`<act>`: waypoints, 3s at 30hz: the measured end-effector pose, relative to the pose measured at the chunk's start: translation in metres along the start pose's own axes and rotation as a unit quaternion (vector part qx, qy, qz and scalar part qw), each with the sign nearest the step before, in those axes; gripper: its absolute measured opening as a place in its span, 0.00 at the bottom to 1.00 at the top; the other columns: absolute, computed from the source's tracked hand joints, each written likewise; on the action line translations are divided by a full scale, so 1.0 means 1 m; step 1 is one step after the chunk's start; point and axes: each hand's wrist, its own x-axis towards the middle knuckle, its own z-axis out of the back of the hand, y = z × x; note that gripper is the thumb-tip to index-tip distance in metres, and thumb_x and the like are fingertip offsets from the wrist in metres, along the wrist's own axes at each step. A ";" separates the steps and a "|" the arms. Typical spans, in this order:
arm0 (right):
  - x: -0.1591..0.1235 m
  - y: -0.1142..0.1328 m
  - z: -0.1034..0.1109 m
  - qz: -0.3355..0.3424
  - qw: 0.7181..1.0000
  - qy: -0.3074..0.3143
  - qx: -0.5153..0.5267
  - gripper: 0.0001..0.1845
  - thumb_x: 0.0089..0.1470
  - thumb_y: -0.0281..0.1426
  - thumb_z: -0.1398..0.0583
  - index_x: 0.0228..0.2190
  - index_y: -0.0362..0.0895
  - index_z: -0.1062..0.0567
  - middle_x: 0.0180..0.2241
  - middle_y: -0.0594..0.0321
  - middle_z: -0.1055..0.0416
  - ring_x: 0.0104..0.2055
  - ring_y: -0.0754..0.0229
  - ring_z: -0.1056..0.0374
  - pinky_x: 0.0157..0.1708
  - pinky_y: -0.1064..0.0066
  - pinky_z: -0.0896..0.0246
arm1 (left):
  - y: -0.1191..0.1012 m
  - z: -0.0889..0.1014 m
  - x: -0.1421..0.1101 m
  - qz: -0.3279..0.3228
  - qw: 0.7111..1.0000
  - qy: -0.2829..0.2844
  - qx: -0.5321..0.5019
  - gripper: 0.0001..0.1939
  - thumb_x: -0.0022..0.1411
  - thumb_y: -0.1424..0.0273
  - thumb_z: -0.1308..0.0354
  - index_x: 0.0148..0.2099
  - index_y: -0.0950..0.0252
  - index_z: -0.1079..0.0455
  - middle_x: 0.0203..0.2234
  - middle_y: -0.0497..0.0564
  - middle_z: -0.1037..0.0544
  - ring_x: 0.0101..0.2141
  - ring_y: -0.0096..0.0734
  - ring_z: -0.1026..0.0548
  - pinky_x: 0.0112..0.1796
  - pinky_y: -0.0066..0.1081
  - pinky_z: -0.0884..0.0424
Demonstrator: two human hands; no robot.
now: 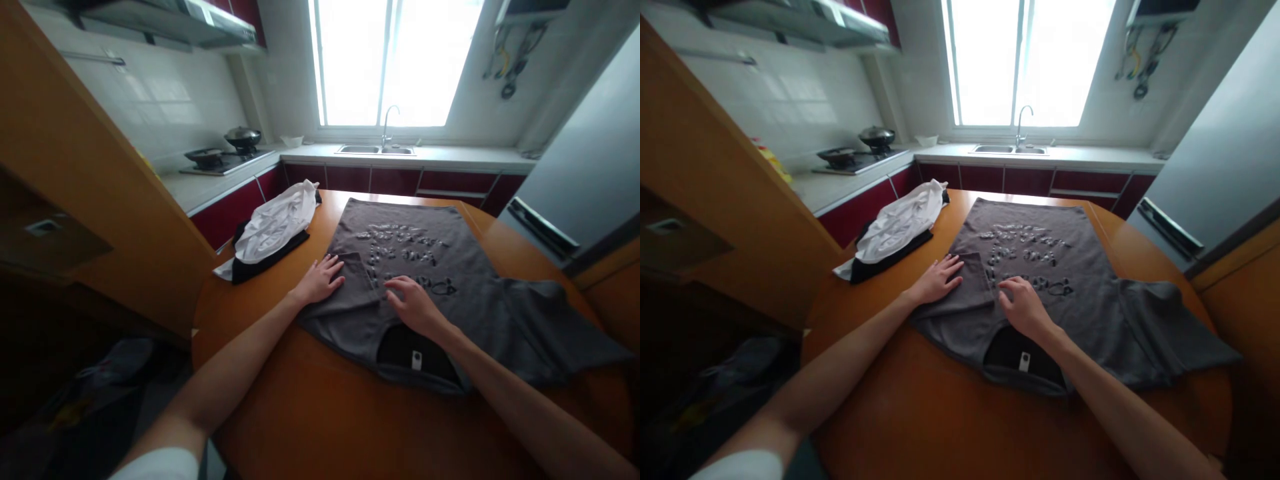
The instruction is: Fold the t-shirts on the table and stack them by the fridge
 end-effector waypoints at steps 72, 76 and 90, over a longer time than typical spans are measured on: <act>0.045 0.012 -0.073 0.042 0.976 0.136 -0.164 0.32 0.68 0.40 0.51 0.68 0.41 0.42 0.72 0.52 0.54 0.74 0.49 0.59 0.70 0.45 0.67 | -0.002 -0.007 -0.007 -0.039 0.998 0.041 0.016 0.31 0.74 0.51 0.59 0.74 0.53 0.48 0.73 0.51 0.51 0.72 0.47 0.58 0.67 0.57 0.59; 0.044 0.022 -0.063 0.046 0.984 0.077 -0.157 0.27 0.68 0.36 0.49 0.63 0.39 0.34 0.67 0.45 0.41 0.69 0.44 0.48 0.67 0.46 0.56 | 0.001 -0.010 -0.007 -0.032 0.997 0.062 0.027 0.31 0.74 0.50 0.60 0.75 0.50 0.52 0.73 0.49 0.55 0.72 0.46 0.61 0.67 0.58 0.61; -0.005 0.090 -0.055 0.382 0.885 0.266 -0.013 0.25 0.68 0.45 0.46 0.55 0.40 0.27 0.58 0.52 0.29 0.58 0.48 0.37 0.59 0.54 0.43 | 0.001 -0.011 -0.007 -0.045 0.996 0.062 0.051 0.31 0.75 0.53 0.59 0.75 0.54 0.53 0.73 0.54 0.54 0.72 0.48 0.58 0.66 0.59 0.58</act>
